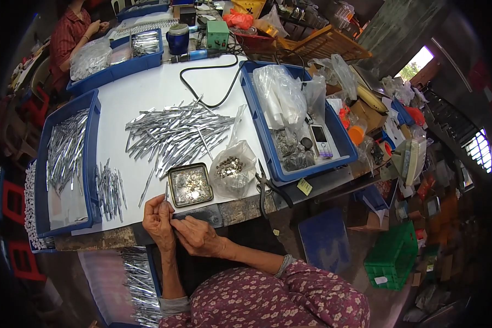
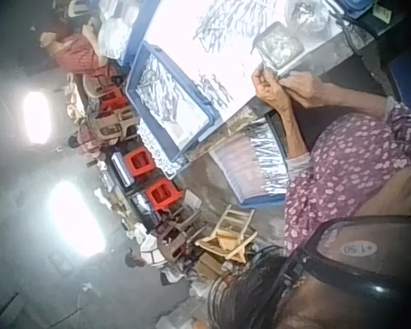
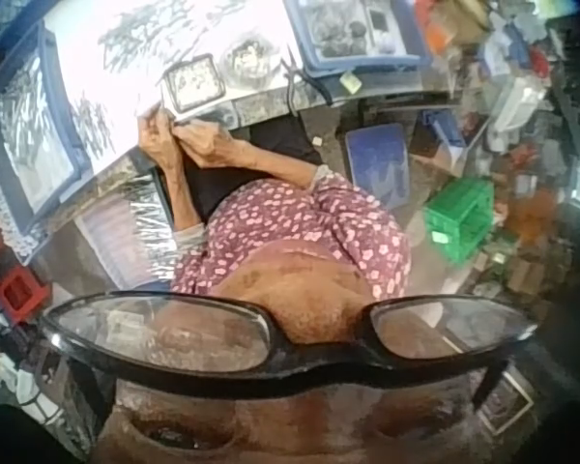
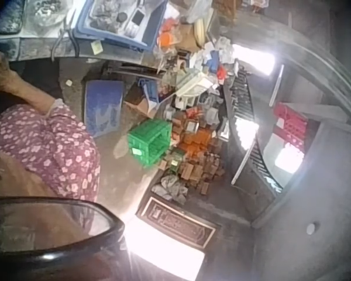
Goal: Assembling small metal pins and components into a metal housing.
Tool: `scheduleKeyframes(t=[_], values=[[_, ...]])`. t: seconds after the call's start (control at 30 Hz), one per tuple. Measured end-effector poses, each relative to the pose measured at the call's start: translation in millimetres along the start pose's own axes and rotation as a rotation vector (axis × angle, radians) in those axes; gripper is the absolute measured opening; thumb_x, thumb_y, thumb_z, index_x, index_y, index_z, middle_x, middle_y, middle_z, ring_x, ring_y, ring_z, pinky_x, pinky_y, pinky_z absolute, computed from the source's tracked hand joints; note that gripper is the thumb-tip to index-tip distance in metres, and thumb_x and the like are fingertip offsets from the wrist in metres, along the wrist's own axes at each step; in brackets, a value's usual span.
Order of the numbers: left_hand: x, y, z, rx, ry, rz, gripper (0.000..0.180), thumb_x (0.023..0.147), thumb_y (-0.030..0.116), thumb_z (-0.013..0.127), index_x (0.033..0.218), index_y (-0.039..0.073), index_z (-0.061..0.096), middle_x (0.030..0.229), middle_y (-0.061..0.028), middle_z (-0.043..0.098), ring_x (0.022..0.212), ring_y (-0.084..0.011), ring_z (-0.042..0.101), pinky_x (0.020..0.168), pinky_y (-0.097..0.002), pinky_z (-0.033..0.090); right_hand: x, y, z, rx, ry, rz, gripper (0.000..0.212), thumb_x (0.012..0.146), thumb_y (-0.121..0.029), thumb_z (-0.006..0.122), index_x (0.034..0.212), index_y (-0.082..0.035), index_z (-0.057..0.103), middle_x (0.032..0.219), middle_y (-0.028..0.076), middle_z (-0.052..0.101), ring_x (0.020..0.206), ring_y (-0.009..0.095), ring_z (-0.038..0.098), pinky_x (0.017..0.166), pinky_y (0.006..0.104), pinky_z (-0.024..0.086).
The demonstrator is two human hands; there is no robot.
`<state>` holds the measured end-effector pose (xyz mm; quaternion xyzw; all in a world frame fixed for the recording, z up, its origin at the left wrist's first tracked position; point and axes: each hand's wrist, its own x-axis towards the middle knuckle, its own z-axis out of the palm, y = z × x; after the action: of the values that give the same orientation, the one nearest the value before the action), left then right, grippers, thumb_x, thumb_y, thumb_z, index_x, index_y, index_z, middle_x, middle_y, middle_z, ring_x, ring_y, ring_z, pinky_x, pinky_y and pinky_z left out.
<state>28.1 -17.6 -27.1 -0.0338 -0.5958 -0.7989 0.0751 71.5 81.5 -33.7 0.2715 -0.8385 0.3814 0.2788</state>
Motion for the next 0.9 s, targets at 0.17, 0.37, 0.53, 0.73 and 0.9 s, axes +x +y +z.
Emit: scheduleKeyframes(t=[0.17, 0.37, 0.53, 0.73, 0.9], values=[[-0.1, -1.6, -1.2, 0.007, -0.002, -0.006, 0.016, 0.086, 0.008, 0.052, 0.098, -0.002, 0.051, 0.067, -0.0013, 0.049, 0.054, -0.0030, 0.037, 0.048, -0.0162, 0.027, 0.5, -0.5, -1.1, 0.003, -0.009, 0.000, 0.037, 0.067, 0.006, 0.055, 0.103, 0.011, 0.046, 0.071, 0.014, 0.049, 0.062, 0.025, 0.048, 0.053, 0.0312, 0.041], [0.0, -0.7, -1.4, 0.018, -0.003, -0.012, 0.015, 0.086, 0.008, 0.052, 0.098, -0.002, 0.051, 0.066, -0.0016, 0.049, 0.054, -0.0034, 0.038, 0.049, -0.0163, 0.028, 0.6, -0.4, -1.0, -0.012, -0.003, -0.007, 0.039, 0.067, 0.006, 0.055, 0.104, 0.011, 0.046, 0.072, 0.014, 0.049, 0.062, 0.025, 0.049, 0.054, 0.0310, 0.041], [0.2, -0.5, -1.3, 0.022, -0.003, -0.007, 0.015, 0.086, 0.008, 0.052, 0.098, -0.003, 0.051, 0.066, -0.0020, 0.050, 0.054, -0.0035, 0.038, 0.049, -0.0162, 0.028, -0.8, 0.4, 0.6, -0.003, -0.010, 0.002, 0.038, 0.067, 0.005, 0.056, 0.104, 0.011, 0.046, 0.072, 0.014, 0.049, 0.062, 0.025, 0.048, 0.054, 0.0309, 0.042], [0.2, -1.9, -1.5, 0.024, 0.006, -0.010, 0.015, 0.086, 0.007, 0.052, 0.098, -0.003, 0.051, 0.065, -0.0021, 0.050, 0.053, -0.0034, 0.038, 0.048, -0.0159, 0.027, 0.9, -0.8, -1.3, -0.006, -0.004, -0.004, 0.038, 0.067, 0.005, 0.056, 0.103, 0.011, 0.046, 0.071, 0.014, 0.049, 0.062, 0.025, 0.048, 0.054, 0.0310, 0.042], [-0.1, -2.2, -1.5, 0.013, 0.007, 0.005, 0.014, 0.086, 0.006, 0.051, 0.098, -0.002, 0.051, 0.066, -0.0020, 0.050, 0.053, -0.0030, 0.037, 0.048, -0.0159, 0.027, -0.8, -1.0, 0.3, 0.001, -0.004, 0.007, 0.039, 0.067, 0.006, 0.056, 0.104, 0.011, 0.046, 0.071, 0.014, 0.049, 0.062, 0.026, 0.048, 0.054, 0.0311, 0.042]])
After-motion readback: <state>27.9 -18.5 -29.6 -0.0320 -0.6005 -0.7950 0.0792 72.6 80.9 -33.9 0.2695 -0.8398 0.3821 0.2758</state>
